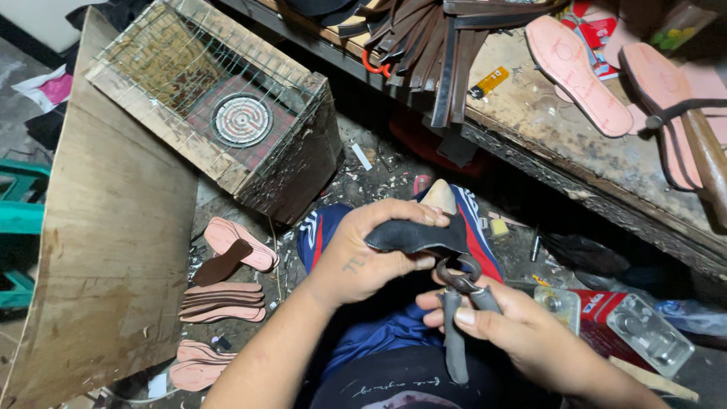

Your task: The person sits on the floor of a shoe workshop and assembles a shoe on a wooden last. They hammer and shape the sole, trim and press the black upper with pliers, fit the upper over the sole, and apply glue to the edge with a small brush.

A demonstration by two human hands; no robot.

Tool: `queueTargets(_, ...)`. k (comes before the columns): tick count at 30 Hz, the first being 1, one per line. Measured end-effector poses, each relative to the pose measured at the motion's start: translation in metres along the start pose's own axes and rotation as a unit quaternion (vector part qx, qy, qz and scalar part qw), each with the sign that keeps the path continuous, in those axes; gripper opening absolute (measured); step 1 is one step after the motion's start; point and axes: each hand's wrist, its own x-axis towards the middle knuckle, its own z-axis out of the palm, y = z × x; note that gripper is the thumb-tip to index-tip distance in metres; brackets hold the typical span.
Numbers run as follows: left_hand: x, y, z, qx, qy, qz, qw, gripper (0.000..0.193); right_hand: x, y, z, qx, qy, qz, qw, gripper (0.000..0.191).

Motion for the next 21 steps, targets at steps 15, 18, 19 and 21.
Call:
queueTargets(15, -0.018, 0.000, 0.012, 0.026, 0.060, 0.037, 0.997, 0.038, 0.029, 0.040, 0.035, -0.029, 0.194, -0.105, 0.975, 0.021)
queueTargets(18, -0.025, -0.012, 0.019, -0.017, 0.197, 0.003, 0.980, 0.041, 0.070, 0.054, 0.044, -0.181, 0.267, -0.248, 0.913, 0.023)
queueTargets(19, -0.026, -0.018, 0.019, -0.015, 0.236, 0.015, 0.972, 0.039, 0.085, 0.056, 0.047, -0.201, 0.274, -0.298, 0.892, 0.025)
queueTargets(21, -0.031, -0.032, 0.013, -0.012, 0.313, 0.039, 0.949, 0.035, 0.109, 0.054, 0.047, -0.333, 0.300, -0.325, 0.832, 0.029)
